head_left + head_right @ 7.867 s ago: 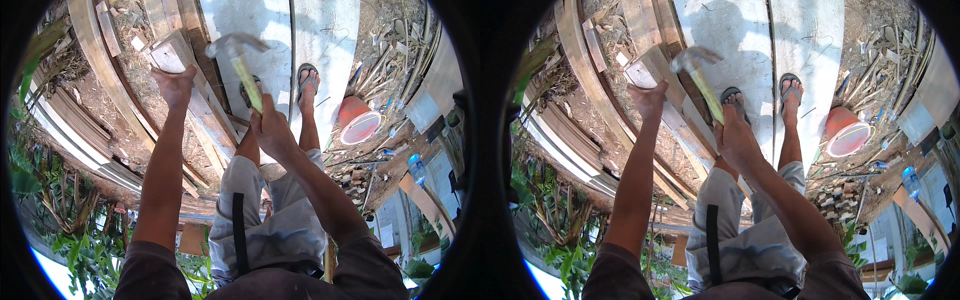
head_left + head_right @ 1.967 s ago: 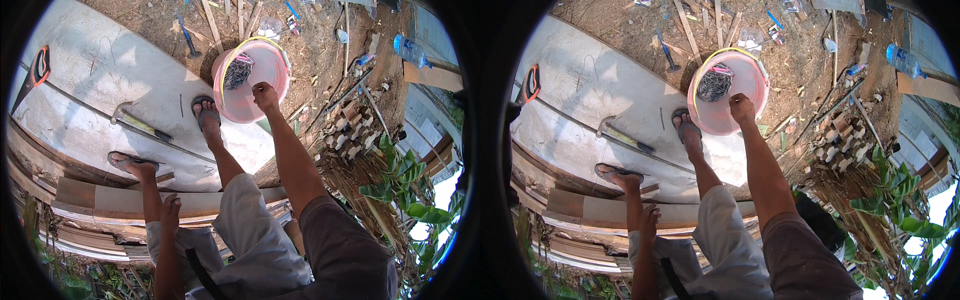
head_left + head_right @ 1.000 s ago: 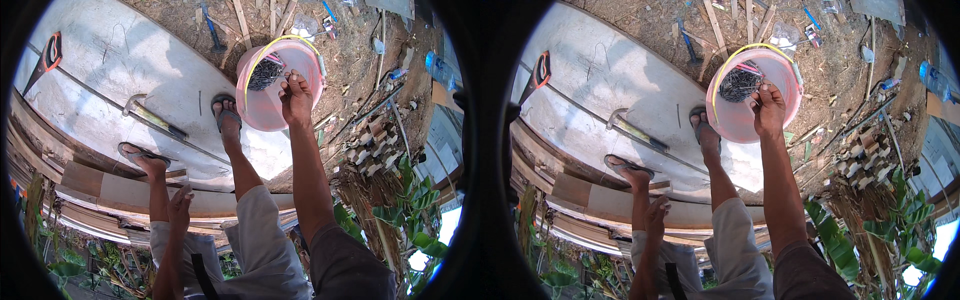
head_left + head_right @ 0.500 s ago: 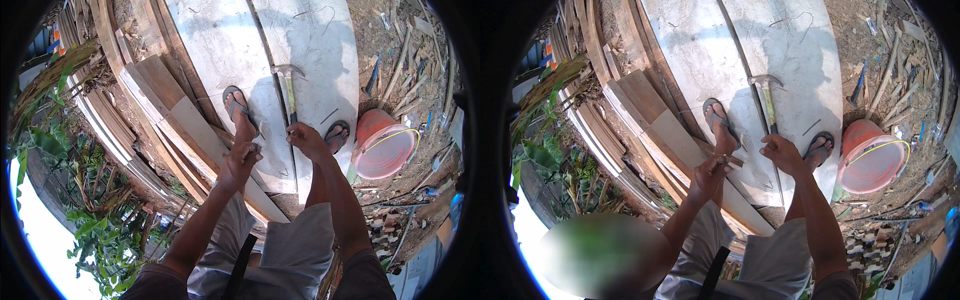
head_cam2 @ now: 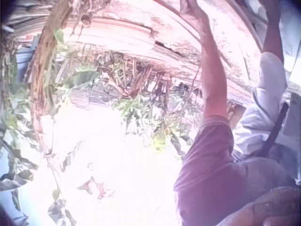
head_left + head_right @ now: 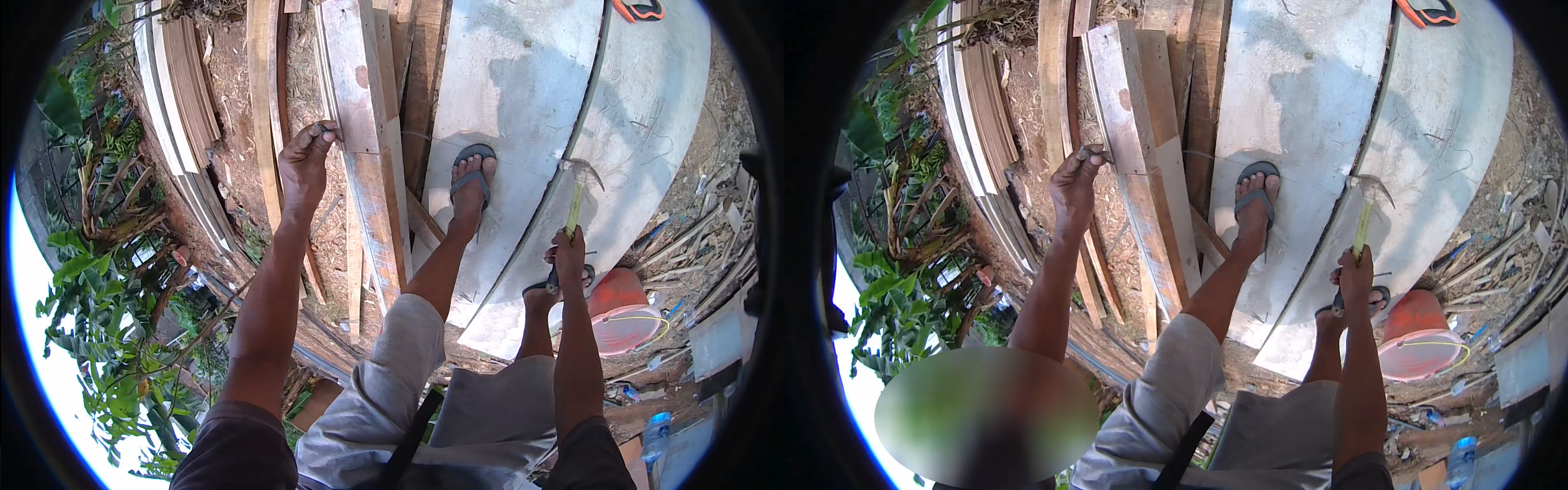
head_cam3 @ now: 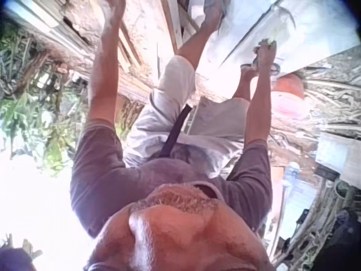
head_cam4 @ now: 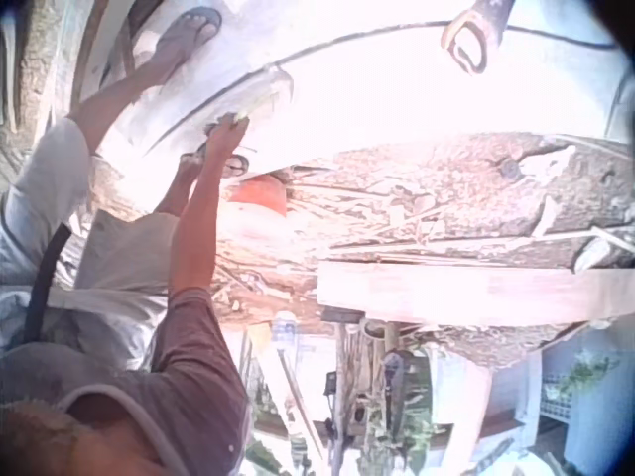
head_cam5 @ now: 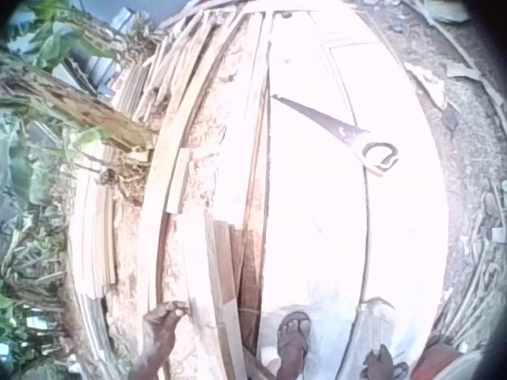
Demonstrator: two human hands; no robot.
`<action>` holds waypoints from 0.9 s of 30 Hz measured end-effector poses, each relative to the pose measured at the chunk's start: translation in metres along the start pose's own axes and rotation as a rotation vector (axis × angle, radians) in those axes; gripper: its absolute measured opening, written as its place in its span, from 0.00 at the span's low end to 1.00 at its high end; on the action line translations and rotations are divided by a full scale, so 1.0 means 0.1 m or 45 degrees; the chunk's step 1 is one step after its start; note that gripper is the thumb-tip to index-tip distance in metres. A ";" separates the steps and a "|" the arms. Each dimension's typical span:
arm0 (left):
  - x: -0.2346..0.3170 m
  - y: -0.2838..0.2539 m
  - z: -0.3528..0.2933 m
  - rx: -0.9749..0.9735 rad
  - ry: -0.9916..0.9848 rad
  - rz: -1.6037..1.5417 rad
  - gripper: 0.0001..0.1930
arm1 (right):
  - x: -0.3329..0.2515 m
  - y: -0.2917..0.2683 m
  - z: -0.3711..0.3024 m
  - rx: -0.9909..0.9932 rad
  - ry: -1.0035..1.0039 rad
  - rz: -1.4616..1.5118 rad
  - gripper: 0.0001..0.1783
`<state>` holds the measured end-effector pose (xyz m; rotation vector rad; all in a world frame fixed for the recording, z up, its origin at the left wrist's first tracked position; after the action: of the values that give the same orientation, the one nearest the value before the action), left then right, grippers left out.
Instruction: The person positions small wooden planks on a curved wooden frame, secures them with nails using a hammer, and cuts a plank to size with a hand saw. The person repeatedly aligns, nails, and saws pieces to fit the frame.
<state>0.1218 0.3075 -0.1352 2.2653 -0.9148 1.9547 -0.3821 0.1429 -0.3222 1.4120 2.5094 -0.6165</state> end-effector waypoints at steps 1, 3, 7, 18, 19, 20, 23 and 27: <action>-0.02 0.03 -0.01 0.009 0.013 0.033 0.08 | -0.19 -0.07 -0.17 0.007 -0.054 -0.113 0.08; -0.05 0.08 -0.02 -0.001 -0.082 -0.079 0.07 | -0.57 -0.10 -0.55 -0.048 -0.066 -0.241 0.09; -0.03 0.15 -0.02 0.040 -0.130 -0.210 0.08 | -1.50 0.20 -1.25 -0.215 -0.330 -0.478 0.11; -0.06 0.16 0.04 -0.083 -0.256 0.090 0.10 | -3.47 1.82 -2.58 -0.496 -1.094 -0.433 0.20; -0.05 0.17 0.04 -0.083 -0.214 0.095 0.10 | -3.51 1.89 -2.61 -0.486 -1.132 -0.433 0.20; -0.02 0.17 0.05 -0.077 -0.146 0.085 0.11 | -3.52 1.96 -2.63 -0.501 -1.174 -0.528 0.17; -0.04 0.17 0.05 -0.069 -0.122 0.123 0.13 | -3.48 2.07 -2.57 -0.433 -1.154 -0.958 0.13; -0.12 0.17 0.06 -0.104 -0.185 0.212 0.14 | -3.54 2.01 -2.59 -0.463 -1.083 -1.314 0.16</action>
<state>0.1191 0.2961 -0.1536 2.3808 -1.2113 1.7904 -0.0170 0.0787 -0.0134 -0.3416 2.2267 -0.6413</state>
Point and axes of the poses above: each hand's wrist, its own z-axis towards the middle knuckle, its own y-axis out of the palm, x = y × z, the point moved 4 cm from there along z, towards the middle knuckle, and after that the axes turned 10 degrees about x, right-handed, at the moved point
